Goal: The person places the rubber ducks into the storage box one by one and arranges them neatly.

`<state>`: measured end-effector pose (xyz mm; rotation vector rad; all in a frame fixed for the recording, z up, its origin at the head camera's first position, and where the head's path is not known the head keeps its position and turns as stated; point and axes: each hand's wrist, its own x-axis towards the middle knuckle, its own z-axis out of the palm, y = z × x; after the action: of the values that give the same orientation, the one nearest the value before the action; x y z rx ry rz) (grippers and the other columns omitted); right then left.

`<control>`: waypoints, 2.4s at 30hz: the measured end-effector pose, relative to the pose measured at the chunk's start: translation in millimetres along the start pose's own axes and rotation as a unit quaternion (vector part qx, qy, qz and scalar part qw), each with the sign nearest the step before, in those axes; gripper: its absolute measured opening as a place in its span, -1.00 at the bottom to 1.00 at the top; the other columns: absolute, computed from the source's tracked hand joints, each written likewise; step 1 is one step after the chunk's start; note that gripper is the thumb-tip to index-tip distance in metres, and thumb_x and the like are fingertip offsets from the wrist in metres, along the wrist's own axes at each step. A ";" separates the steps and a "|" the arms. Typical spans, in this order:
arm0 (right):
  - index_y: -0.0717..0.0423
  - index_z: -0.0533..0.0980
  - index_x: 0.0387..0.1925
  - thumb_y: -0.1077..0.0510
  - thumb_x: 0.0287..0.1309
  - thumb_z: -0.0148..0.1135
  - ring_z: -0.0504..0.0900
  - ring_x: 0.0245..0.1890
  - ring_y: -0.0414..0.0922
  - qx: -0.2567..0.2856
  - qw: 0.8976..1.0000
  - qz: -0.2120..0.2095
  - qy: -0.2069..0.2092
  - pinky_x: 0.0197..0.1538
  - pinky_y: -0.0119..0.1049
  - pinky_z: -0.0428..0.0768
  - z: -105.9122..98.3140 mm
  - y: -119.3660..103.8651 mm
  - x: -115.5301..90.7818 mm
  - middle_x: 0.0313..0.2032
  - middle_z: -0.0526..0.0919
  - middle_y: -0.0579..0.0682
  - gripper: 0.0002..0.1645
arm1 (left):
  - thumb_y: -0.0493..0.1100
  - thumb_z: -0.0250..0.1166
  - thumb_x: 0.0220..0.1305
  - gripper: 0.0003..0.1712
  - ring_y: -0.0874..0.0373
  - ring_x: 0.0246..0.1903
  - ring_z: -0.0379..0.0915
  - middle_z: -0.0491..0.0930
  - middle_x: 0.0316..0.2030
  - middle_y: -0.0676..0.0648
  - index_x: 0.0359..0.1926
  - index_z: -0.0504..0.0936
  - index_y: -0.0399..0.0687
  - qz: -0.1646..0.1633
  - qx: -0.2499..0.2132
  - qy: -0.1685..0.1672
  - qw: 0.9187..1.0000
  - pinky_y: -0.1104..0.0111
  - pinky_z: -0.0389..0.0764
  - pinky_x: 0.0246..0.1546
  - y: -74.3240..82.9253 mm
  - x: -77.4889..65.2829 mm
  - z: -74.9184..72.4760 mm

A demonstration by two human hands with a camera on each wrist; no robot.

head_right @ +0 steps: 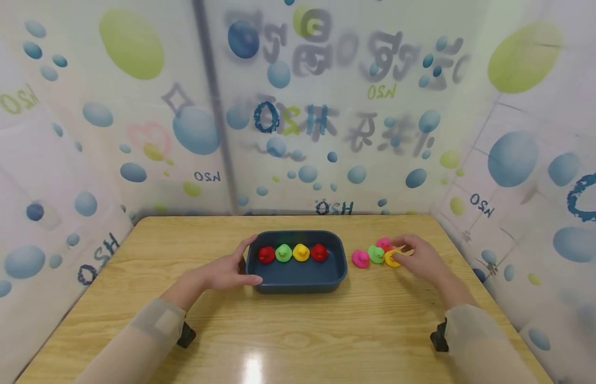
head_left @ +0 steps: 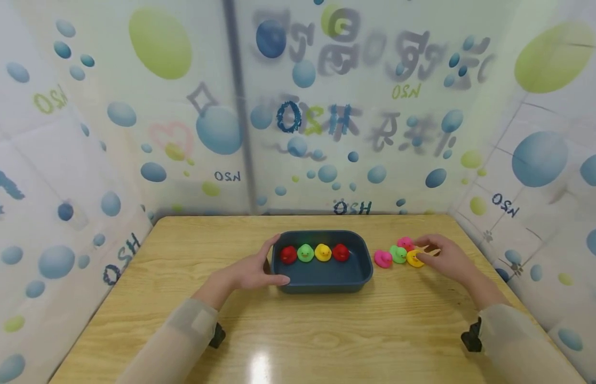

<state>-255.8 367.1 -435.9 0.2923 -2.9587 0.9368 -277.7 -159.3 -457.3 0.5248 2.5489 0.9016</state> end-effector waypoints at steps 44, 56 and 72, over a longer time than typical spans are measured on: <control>0.03 0.71 0.13 0.08 0.36 0.56 0.61 -0.25 -0.29 -0.019 0.999 -0.042 0.013 -0.21 -0.38 0.64 20.1 -10.0 -45.1 0.00 0.79 -0.02 -0.63 | 0.49 0.49 0.26 0.40 -0.07 0.16 0.55 0.59 0.36 -0.28 0.79 -0.29 0.53 -0.018 -0.011 0.015 1.000 -0.13 0.51 0.43 0.4 -0.3 3.7; 0.04 0.70 0.19 0.14 0.36 0.55 0.62 -0.25 -0.29 0.085 0.990 -0.092 0.059 -0.15 -0.37 0.65 39.8 -66.0 -36.0 -0.05 0.74 0.00 -0.59 | 0.51 0.50 0.23 0.43 -0.07 0.14 0.56 0.60 0.34 -0.27 0.79 -0.29 0.49 -0.016 -0.010 0.014 1.000 -0.14 0.53 0.41 1.8 -2.1 2.9; -0.02 0.68 0.19 0.16 0.36 0.54 0.67 -0.16 -0.18 0.142 0.981 -0.131 -0.001 -0.07 -0.35 0.69 80.8 -122.5 -1.7 0.06 0.71 0.03 -0.60 | 0.50 0.51 0.23 0.43 0.02 0.02 0.57 0.68 0.10 -0.16 0.79 -0.30 0.50 -0.018 -0.007 0.014 1.000 -0.04 0.60 0.29 0.6 -1.3 2.7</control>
<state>-228.8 222.9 -432.6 0.6695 -2.6895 1.3127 -275.3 -158.1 -458.6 0.4650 2.5679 0.9197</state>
